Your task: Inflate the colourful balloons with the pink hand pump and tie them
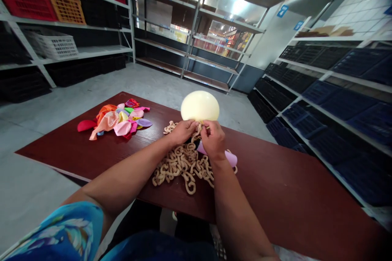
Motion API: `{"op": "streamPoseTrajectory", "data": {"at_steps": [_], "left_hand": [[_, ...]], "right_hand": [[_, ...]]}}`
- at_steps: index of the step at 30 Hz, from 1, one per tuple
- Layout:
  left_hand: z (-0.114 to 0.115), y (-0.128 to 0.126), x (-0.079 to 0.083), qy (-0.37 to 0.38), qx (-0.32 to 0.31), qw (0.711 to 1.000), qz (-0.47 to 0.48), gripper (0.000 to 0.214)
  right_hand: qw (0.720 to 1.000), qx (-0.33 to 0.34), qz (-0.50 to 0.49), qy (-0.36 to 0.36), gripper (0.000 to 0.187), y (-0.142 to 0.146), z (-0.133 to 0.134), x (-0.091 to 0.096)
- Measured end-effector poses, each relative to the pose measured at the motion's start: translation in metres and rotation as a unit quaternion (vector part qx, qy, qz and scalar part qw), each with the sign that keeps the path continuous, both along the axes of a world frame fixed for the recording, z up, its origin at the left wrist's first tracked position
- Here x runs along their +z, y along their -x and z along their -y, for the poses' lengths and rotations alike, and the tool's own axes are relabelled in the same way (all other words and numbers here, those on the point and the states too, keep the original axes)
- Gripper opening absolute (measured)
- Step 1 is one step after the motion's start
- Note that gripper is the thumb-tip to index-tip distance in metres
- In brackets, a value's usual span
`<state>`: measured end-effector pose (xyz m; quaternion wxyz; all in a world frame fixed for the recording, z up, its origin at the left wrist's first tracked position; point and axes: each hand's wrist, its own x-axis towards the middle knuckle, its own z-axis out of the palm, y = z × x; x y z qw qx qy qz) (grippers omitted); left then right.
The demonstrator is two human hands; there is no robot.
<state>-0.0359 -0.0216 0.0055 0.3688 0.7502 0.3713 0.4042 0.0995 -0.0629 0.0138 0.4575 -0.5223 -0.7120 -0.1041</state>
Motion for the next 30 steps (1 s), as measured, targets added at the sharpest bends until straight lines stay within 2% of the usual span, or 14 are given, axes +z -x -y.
{"op": "streamPoseTrajectory", "data": {"at_steps": [4,8,14,19,26,30], "left_hand": [[0.008,-0.003,0.006,0.011,-0.018,0.999,-0.039,0.039],[0.013,-0.003,0.011,0.039,-0.054,0.997,-0.050,0.038],[0.020,-0.007,0.013,0.087,-0.129,0.988,-0.007,0.038],[0.025,-0.010,0.013,0.105,-0.162,0.981,0.016,0.035],[0.024,-0.010,0.012,0.104,-0.177,0.979,0.013,0.034],[0.021,-0.010,0.010,0.079,-0.160,0.984,0.001,0.035]], "right_hand": [[0.997,-0.071,-0.017,-0.027,0.010,-0.005,-0.003,-0.002],[0.993,-0.105,-0.048,-0.028,0.009,-0.008,-0.005,-0.004],[0.988,-0.121,-0.098,-0.024,0.007,-0.008,-0.004,-0.004],[0.984,-0.115,-0.135,-0.009,0.007,-0.011,-0.005,-0.005],[0.980,-0.111,-0.163,0.014,0.008,-0.012,-0.007,-0.007],[0.976,-0.127,-0.177,0.017,0.009,-0.010,-0.008,-0.007]]}}
